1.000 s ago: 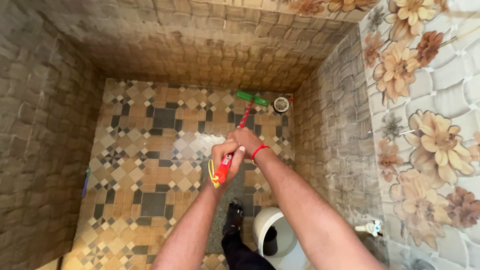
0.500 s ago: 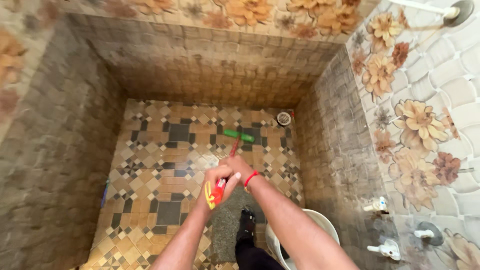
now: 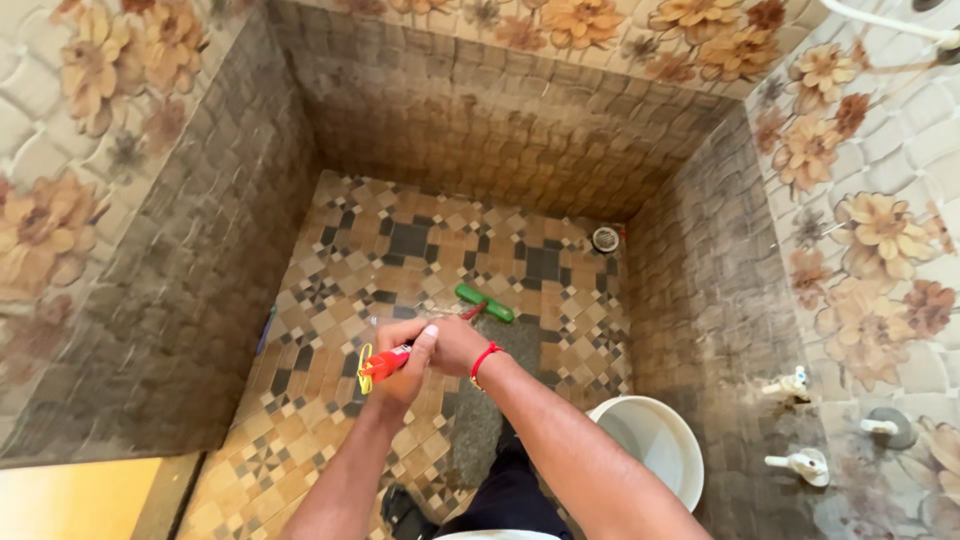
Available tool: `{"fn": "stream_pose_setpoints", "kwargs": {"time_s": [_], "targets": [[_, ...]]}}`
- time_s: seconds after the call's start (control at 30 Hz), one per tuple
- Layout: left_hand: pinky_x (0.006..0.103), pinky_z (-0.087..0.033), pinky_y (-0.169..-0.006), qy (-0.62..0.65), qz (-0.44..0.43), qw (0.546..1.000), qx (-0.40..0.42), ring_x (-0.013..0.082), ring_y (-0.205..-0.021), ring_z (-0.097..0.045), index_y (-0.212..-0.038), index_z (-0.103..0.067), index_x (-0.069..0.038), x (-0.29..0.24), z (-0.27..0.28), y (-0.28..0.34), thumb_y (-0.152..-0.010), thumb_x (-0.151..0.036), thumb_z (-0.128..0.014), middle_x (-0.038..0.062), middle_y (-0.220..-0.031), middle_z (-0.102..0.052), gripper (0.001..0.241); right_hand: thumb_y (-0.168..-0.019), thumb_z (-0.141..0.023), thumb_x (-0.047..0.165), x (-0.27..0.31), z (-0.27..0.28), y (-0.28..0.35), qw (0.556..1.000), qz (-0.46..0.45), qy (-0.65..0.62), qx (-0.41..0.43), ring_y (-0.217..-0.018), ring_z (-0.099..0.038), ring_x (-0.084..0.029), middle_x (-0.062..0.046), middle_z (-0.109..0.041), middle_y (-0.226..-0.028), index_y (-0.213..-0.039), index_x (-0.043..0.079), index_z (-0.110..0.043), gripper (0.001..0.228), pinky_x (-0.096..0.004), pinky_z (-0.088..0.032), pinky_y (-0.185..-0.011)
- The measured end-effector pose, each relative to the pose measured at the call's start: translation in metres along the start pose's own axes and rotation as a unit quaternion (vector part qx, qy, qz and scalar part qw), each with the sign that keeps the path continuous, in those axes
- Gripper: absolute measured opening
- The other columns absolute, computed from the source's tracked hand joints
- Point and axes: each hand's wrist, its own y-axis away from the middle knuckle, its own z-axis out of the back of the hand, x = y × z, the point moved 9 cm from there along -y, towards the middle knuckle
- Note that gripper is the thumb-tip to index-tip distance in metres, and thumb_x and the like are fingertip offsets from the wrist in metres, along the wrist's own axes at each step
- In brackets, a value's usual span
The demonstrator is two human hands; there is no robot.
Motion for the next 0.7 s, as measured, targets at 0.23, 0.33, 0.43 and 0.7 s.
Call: {"fn": "stream_pose_setpoints", "kwargs": {"time_s": [0.23, 0.33, 0.43, 0.7], "targets": [[0.0267, -0.035, -0.055, -0.015, -0.002, 1.000, 0.017, 0.0055, -0.061, -0.043, -0.069, -0.056, -0.001, -0.003, 0.020, 0.032, -0.095, -0.017, -0.063, -0.003, -0.062, -0.049, 0.032, -0.079, -0.068, 0.018, 0.018, -0.033, 0.005, 0.999, -0.010, 0.046, 0.027, -0.084, -0.070, -0.040, -0.019, -0.073, -0.087, -0.088, 0.010, -0.074, 0.013, -0.047, -0.056, -0.073], [0.0270, -0.037, -0.056, -0.003, -0.014, 1.000, 0.012, 0.0058, -0.063, -0.045, -0.072, -0.058, 0.000, -0.005, 0.019, 0.035, -0.094, -0.017, -0.063, -0.002, -0.064, -0.052, 0.028, -0.076, -0.068, 0.016, 0.023, -0.034, 0.007, 0.998, 0.003, 0.056, 0.028, -0.084, -0.070, -0.041, -0.018, -0.074, -0.088, -0.087, 0.011, -0.075, 0.014, -0.047, -0.056, -0.073], [0.0275, -0.036, -0.056, -0.018, -0.014, 1.000, 0.019, 0.0069, -0.062, -0.044, -0.073, -0.057, 0.000, -0.009, 0.020, 0.035, -0.095, -0.018, -0.062, -0.001, -0.063, -0.050, 0.029, -0.075, -0.067, 0.014, 0.023, -0.031, 0.006, 0.998, -0.015, 0.047, 0.034, -0.084, -0.070, -0.041, -0.018, -0.074, -0.089, -0.090, 0.012, -0.075, 0.018, -0.048, -0.056, -0.072], [0.0287, -0.037, -0.058, -0.003, -0.040, 0.999, 0.035, 0.0073, -0.065, -0.043, -0.074, -0.055, 0.000, -0.013, 0.000, 0.019, -0.093, -0.016, -0.062, 0.000, -0.065, -0.049, 0.026, -0.081, -0.068, 0.019, -0.005, -0.028, 0.003, 0.995, 0.000, 0.081, 0.051, -0.086, -0.070, -0.040, -0.018, -0.073, -0.088, -0.087, 0.009, -0.072, 0.012, -0.048, -0.057, -0.074]]}}
